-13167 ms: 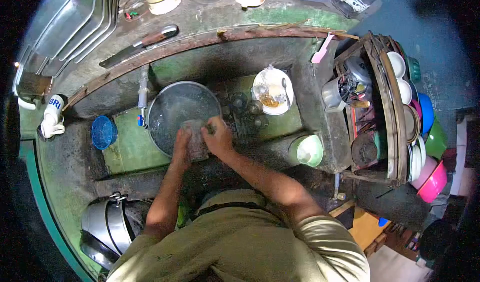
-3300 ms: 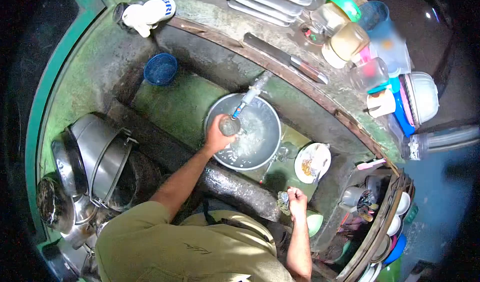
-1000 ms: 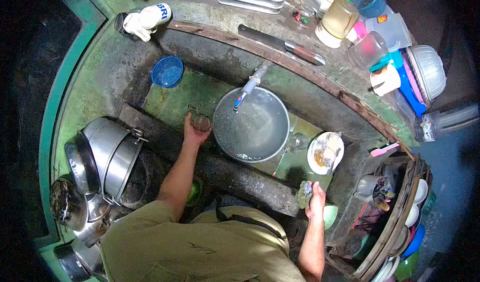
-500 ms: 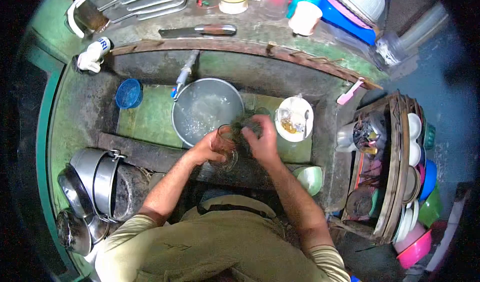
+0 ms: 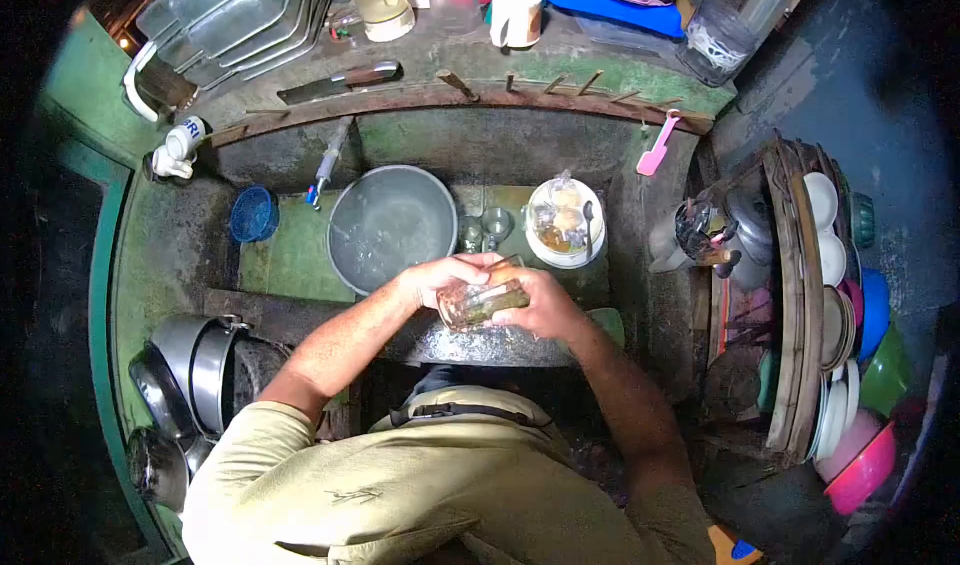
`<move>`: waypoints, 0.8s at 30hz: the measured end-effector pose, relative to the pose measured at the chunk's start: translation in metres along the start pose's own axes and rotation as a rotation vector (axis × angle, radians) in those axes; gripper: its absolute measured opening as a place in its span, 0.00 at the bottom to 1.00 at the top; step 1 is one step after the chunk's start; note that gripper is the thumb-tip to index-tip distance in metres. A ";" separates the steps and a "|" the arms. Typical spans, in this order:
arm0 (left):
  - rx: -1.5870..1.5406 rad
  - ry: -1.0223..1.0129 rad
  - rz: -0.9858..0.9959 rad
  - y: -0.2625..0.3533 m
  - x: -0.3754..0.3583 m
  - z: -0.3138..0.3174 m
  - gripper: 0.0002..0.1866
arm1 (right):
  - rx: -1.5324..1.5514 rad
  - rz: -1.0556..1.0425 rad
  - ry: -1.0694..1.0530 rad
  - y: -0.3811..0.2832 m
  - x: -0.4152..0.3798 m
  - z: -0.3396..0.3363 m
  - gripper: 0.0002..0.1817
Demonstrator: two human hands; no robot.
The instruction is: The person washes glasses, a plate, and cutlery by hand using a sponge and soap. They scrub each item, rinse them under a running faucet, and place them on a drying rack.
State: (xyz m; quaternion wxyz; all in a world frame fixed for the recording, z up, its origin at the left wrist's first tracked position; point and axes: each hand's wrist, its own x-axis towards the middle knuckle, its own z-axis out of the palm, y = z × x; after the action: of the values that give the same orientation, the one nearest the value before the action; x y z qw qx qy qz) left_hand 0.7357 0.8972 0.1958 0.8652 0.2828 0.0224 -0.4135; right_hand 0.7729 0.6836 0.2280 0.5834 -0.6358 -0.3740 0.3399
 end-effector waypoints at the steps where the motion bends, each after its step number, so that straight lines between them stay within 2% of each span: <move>1: 0.008 -0.002 -0.007 0.002 0.001 0.004 0.30 | 0.000 -0.006 0.009 0.001 -0.005 0.000 0.27; 4: -0.118 0.027 0.469 0.002 0.003 0.027 0.25 | 0.139 -0.023 0.526 -0.004 -0.017 0.005 0.26; 5: -0.009 0.111 0.596 -0.006 0.009 0.027 0.24 | 0.138 -0.030 0.537 0.002 -0.019 0.005 0.26; 7: 0.138 0.155 0.601 -0.006 0.008 0.045 0.18 | 0.043 -0.020 0.897 0.008 -0.018 0.007 0.24; 8: 0.137 0.190 0.616 -0.005 0.010 0.047 0.19 | 0.240 -0.117 0.928 0.010 -0.020 0.011 0.23; 9: 0.139 0.224 0.633 -0.002 0.011 0.049 0.19 | 0.271 -0.149 0.870 0.010 -0.024 0.009 0.24; 10: 0.101 0.339 0.588 0.003 0.008 0.058 0.19 | 0.194 -0.141 0.713 0.001 -0.030 0.003 0.25; 11: 0.103 0.337 0.593 0.005 0.007 0.055 0.19 | 0.117 -0.133 0.556 -0.009 -0.037 -0.003 0.25; 13: -0.072 0.351 0.462 0.007 0.007 0.050 0.20 | -0.912 -0.310 0.187 -0.048 -0.034 -0.014 0.26; 14: -0.010 0.420 0.384 0.002 0.009 0.053 0.21 | -0.894 -0.343 0.167 -0.049 -0.029 -0.011 0.26; 15: 0.038 0.468 0.405 -0.001 0.012 0.059 0.20 | -0.893 -0.341 0.171 -0.041 -0.027 -0.008 0.26; 17: 0.200 0.398 0.558 0.006 0.006 0.066 0.19 | -0.528 -0.211 0.246 -0.021 -0.018 -0.007 0.26; 18: 0.203 0.393 0.556 0.004 0.008 0.066 0.19 | -0.402 -0.165 0.266 -0.040 -0.011 -0.005 0.25; 19: 0.218 0.401 0.654 0.000 0.009 0.066 0.19 | -0.133 -0.065 0.339 -0.037 -0.007 -0.005 0.23; 20: 0.233 0.409 0.752 -0.003 0.010 0.065 0.19 | -0.028 -0.020 0.444 -0.030 -0.002 -0.003 0.21; 21: 0.235 0.407 0.751 -0.002 0.007 0.063 0.19 | 0.079 0.024 0.549 -0.027 0.005 0.002 0.20; 22: 0.154 0.409 0.711 0.000 0.003 0.060 0.18 | -0.015 -0.044 0.713 -0.029 0.011 0.010 0.16; 23: 0.071 0.412 0.672 0.002 0.000 0.056 0.17 | -0.017 -0.047 0.710 -0.026 0.012 0.012 0.16; 24: 0.130 0.496 0.659 0.003 0.000 0.051 0.20 | -0.193 -0.126 0.743 -0.025 0.012 0.013 0.15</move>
State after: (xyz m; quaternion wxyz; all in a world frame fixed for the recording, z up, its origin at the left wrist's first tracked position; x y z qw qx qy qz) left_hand 0.7283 0.8729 0.2399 0.8999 0.4201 0.1124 -0.0343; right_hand 0.7654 0.7019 0.2516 0.6363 -0.7434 -0.2058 0.0131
